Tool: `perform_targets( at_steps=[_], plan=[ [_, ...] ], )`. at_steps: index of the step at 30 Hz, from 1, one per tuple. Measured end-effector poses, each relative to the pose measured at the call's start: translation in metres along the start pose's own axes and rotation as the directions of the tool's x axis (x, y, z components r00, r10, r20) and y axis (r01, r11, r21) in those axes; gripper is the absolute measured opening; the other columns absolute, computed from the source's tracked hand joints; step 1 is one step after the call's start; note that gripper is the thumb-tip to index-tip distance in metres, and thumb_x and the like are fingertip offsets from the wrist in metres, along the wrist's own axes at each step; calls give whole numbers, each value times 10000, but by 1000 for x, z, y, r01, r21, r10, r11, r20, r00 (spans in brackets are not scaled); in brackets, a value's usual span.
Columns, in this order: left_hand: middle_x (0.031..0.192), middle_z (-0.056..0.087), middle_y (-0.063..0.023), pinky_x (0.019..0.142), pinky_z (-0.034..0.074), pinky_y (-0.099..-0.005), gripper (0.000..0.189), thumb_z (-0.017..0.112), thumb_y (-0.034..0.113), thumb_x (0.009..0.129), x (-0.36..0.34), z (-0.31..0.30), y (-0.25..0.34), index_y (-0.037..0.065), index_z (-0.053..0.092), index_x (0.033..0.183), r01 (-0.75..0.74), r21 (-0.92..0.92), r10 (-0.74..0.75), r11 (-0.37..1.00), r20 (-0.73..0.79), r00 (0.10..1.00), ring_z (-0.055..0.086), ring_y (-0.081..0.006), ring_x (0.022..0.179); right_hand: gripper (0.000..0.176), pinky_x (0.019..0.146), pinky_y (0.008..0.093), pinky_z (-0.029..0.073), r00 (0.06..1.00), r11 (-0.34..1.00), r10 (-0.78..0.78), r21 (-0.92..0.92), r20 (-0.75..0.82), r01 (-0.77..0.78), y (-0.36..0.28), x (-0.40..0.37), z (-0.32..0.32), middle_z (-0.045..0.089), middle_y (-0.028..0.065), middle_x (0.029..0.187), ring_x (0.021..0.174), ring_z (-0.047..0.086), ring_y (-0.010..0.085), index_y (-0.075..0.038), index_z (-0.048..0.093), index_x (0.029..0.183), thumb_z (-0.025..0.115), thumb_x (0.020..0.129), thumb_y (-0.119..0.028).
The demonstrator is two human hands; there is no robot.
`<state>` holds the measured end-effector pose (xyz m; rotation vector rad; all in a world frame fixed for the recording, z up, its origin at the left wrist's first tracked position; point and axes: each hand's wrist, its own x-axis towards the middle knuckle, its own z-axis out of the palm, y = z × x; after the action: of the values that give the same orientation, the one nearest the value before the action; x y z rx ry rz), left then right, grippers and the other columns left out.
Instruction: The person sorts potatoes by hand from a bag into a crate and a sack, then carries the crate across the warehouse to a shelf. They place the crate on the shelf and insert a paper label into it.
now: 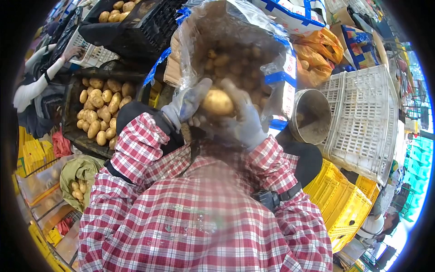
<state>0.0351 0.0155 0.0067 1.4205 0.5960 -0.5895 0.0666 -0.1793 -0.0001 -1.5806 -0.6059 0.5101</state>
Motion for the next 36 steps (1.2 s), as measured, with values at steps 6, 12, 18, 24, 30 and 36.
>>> perform_targets(
  at_steps=[6,12,18,24,30,36],
  plan=[
    [914,655,-59,521,474,-221,487,453,492,975,36,-11,-49,45,632,1050,-455,-262,502,851,152,851,621,-98,680,671,966,347,483,969,819,246,529,31,-225,-4,1,0,521,134,1280,1128,565,219,-20,355,1369,717,804,17],
    [1050,651,-146,883,491,-365,419,684,316,869,20,11,-38,44,592,1173,-746,198,762,636,-4,648,633,-260,985,366,797,337,512,935,800,-353,-511,24,315,-2,21,0,590,142,1001,923,603,222,-75,517,1170,662,834,-50],
    [1164,611,-134,887,496,-316,356,584,154,927,-24,-37,-17,0,563,1246,-828,151,835,541,-215,507,589,-192,1060,281,599,363,507,718,616,686,432,117,-659,12,92,-39,616,99,851,720,631,271,-12,544,1013,548,940,-284],
    [1225,565,-166,989,426,-357,339,533,233,973,-93,-158,-7,-41,601,1161,-188,903,918,387,-396,-14,548,-242,1131,366,607,302,507,743,731,659,-336,118,-594,112,142,-80,640,68,931,702,595,151,-28,575,1170,579,921,-296],
    [1063,640,-162,841,497,-372,366,665,181,841,-37,-58,29,-12,603,1146,-695,710,973,109,65,219,614,-278,954,596,1001,399,441,785,604,474,-796,399,40,257,167,-38,592,219,1241,1190,550,342,-31,480,1347,638,793,-185],
    [1101,644,-186,847,521,-379,439,653,81,779,20,-11,-4,51,606,1215,-772,500,756,391,304,580,641,-344,966,836,1004,414,445,551,379,770,-925,323,13,260,173,-7,533,219,1306,1228,507,362,-79,404,1411,784,670,-157]
  ],
)
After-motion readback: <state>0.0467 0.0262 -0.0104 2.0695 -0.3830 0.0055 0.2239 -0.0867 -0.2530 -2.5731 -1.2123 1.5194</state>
